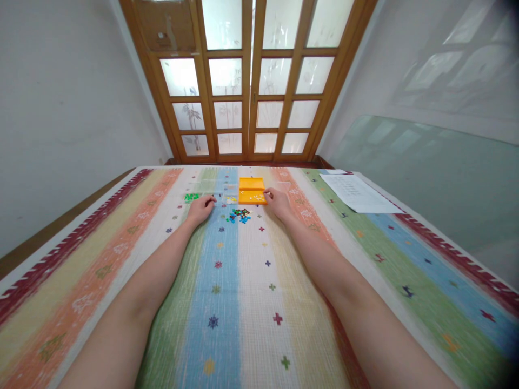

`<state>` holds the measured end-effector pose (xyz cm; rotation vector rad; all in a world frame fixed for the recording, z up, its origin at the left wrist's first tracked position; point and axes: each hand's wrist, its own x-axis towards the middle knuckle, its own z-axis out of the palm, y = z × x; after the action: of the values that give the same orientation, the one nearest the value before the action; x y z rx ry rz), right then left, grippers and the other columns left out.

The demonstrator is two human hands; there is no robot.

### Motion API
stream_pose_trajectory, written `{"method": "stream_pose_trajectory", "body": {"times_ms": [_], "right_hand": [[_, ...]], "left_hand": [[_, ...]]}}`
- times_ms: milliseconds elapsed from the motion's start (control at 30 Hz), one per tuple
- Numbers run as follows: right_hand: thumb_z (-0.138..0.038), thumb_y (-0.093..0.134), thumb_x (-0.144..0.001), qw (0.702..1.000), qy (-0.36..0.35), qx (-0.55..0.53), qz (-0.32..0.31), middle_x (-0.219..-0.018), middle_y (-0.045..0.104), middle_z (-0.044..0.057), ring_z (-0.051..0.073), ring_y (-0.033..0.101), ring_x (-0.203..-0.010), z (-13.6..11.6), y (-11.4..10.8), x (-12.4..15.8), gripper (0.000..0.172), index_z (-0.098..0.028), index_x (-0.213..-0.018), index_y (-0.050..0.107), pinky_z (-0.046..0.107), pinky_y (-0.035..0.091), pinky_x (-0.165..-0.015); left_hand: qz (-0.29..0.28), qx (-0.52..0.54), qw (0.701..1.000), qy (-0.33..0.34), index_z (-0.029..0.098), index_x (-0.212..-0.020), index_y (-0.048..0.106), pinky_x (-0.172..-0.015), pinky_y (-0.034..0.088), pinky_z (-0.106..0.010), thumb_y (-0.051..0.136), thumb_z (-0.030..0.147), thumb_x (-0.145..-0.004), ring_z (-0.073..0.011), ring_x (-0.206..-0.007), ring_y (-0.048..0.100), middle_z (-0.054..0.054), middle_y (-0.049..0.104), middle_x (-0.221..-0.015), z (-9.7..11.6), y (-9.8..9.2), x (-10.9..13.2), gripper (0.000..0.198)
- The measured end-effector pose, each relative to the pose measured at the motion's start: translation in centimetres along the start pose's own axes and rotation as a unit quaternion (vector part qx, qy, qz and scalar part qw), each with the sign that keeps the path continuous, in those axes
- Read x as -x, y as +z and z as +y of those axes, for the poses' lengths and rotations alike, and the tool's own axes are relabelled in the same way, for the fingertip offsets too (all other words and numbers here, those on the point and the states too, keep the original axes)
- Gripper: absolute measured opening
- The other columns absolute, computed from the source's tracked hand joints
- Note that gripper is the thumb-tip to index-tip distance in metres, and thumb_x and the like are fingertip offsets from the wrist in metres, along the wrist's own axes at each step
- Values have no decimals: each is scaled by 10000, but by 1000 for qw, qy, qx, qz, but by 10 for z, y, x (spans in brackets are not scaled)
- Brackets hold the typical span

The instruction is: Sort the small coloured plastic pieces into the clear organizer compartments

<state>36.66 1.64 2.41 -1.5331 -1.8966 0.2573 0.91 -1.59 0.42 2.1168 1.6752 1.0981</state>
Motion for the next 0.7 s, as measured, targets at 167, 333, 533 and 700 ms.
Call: {"method": "stream_pose_trajectory", "body": {"times_ms": [167, 333, 533, 700], "right_hand": [[-288, 572, -976, 994, -86, -5, -72, -963, 770, 61, 201, 653, -834, -10, 4, 5, 249, -217, -1120, 762, 267, 413, -742], [-259, 601, -942, 973, -158, 17, -167, -938, 768, 50, 197, 650, -833, -19, 5, 12, 213, -225, -1051, 780, 263, 393, -739], [-241, 594, -916, 958, -177, 23, -224, -879, 740, 21, 166, 616, -765, -22, 2, 16, 255, -224, -1112, 757, 248, 353, -676], [-233, 581, -916, 955, -183, 18, -233, -879, 727, 24, 155, 593, -745, -22, 2, 15, 243, -204, -1090, 748, 245, 338, -662]], "left_hand": [[-2, 1, 1000, 0, 231, -1017, 788, -840, 516, -367, 562, 287, -884, -263, -873, 680, -56, 776, -952, 2, -1, 0, 268], [-3, 3, 1000, 1, 233, -1008, 787, -852, 516, -373, 569, 275, -875, -270, -886, 683, -54, 774, -931, 4, -2, 1, 259], [-2, -2, 1000, 1, 231, -998, 786, -862, 516, -374, 569, 259, -871, -275, -897, 686, -53, 769, -903, 3, -1, 1, 254], [-6, -11, 1000, 7, 233, -1000, 789, -856, 513, -375, 568, 260, -877, -275, -879, 685, -55, 768, -900, 2, -1, 1, 255]]}}
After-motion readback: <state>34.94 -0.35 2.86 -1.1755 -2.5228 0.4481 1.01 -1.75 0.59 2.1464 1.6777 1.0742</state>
